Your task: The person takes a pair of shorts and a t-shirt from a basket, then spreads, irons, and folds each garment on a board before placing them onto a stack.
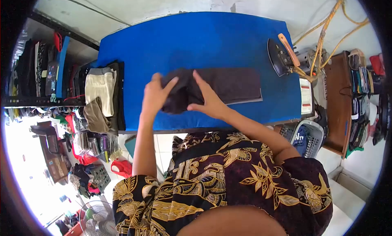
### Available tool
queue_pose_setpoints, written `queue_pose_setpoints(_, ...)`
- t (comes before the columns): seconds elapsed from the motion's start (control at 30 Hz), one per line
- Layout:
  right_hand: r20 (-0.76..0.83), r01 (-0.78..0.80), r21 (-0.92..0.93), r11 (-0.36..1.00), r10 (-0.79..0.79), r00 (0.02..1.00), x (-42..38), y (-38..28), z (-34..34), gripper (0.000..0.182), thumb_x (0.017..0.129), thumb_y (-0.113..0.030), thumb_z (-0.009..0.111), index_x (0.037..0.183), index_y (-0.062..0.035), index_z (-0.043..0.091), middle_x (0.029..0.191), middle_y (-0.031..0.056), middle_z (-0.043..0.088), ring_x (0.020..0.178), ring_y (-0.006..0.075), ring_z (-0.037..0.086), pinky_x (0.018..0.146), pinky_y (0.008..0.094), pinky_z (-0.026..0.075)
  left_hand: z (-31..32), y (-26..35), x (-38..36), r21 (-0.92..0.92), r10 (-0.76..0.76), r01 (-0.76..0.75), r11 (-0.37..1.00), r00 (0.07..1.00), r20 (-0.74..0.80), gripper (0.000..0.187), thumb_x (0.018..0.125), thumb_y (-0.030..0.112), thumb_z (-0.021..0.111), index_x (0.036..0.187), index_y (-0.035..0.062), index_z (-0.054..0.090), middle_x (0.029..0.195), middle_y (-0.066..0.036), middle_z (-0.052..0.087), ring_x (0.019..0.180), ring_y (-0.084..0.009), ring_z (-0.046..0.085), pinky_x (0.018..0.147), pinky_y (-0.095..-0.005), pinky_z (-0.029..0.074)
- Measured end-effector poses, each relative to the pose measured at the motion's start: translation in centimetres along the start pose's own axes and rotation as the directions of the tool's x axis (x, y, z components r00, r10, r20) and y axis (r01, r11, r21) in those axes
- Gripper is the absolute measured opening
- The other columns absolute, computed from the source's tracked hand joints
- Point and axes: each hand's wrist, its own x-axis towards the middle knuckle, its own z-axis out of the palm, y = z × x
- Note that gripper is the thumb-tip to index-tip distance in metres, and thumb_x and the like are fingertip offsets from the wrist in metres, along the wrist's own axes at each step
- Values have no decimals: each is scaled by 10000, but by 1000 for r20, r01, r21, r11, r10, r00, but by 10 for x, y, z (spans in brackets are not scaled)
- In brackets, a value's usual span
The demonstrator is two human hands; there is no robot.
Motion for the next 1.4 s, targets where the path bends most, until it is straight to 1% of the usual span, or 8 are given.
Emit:
queue_pose_setpoints(0.17, -297, -227, 568, 791, 454, 840, -10, 30, -78, 901, 589, -182, 768, 1287, -35, 217, 1082, 221, 502, 1027, 311, 512, 859, 336, 417, 76, 66, 9, -633, 318, -98, 768, 917, 242, 326, 882, 291, 495, 1032, 3, 464, 966, -143, 575, 916, -197, 564, 758, -365, 460)
queue_pose_setpoints(0.27, -238, -304, 584, 753, 516, 823, -38, 100, -95, 890, 606, -138, 736, 1309, -41, 200, 1184, 233, 444, 1097, 332, 463, 877, 405, 399, 149, 40, 22, 224, 631, -615, 756, 776, 4, 430, 866, 342, 462, 1179, 47, 437, 1265, -114, 418, 1197, -271, 371, 983, -440, 282)
queue_pose_setpoints(0.33, -553, -755, -124, 644, 587, 591, -51, 105, -96, 838, 646, -105, 700, 1321, -35, 208, 1290, 250, 339, 1161, 352, 399, 910, 492, 343, 195, 3, 22, 428, 602, -563, 707, 796, 54, 503, 861, 378, 454, 1231, 44, 393, 1312, -109, 366, 1239, -258, 311, 1013, -449, 225)
queue_pose_setpoints(0.5, -294, -333, -639, 693, 180, 939, -82, 145, -44, 746, 811, -483, 467, 1352, -36, 216, 1415, 171, 174, 1305, 336, 171, 993, 560, 176, 206, 5, 14, 594, 514, -479, 647, 849, 124, 674, 842, 469, 427, 1335, 37, 270, 1408, -93, 229, 1312, -230, 181, 1052, -483, 117)
queue_pose_setpoints(0.63, -496, -435, -399, 807, 209, 843, -97, 161, -54, 794, 794, -456, 541, 1331, 28, 213, 1369, 248, 220, 1273, 370, 223, 999, 507, 205, 212, -19, 23, 322, 15, 133, 937, 908, -419, 542, 865, 303, 456, 1288, -6, 317, 1361, -149, 304, 1275, -249, 269, 1006, -469, 253)
queue_pose_setpoints(0.83, -289, -567, 524, 635, 759, 583, -99, 148, -58, 731, 729, -304, 684, 1228, 98, 332, 1220, 226, 428, 1125, 305, 430, 943, 357, 327, 193, -25, 24, -53, -228, 223, 973, 925, -303, 477, 723, 414, 634, 943, -7, 587, 918, -211, 606, 838, -385, 577, 718, -429, 460)
queue_pose_setpoints(0.97, -42, -452, 633, 628, 611, 791, -50, 127, -74, 605, 668, -178, 714, 1160, 47, 444, 1131, 145, 528, 1036, 257, 509, 887, 325, 382, 185, -52, 32, -135, -255, 255, 958, 967, 13, 518, 655, 418, 684, 847, -47, 562, 858, -244, 587, 820, -401, 566, 714, -443, 453)
queue_pose_setpoints(1.4, 222, 89, 276, 957, -153, 963, 317, -139, 124, 735, 576, -328, 767, 1125, 55, 464, 1055, 227, 563, 997, 325, 547, 832, 346, 433, -142, -176, -77, -702, -546, -233, 673, 484, -684, 277, 792, 159, 623, 977, -31, 542, 906, -84, 610, 800, -121, 548, 733, -246, 430)
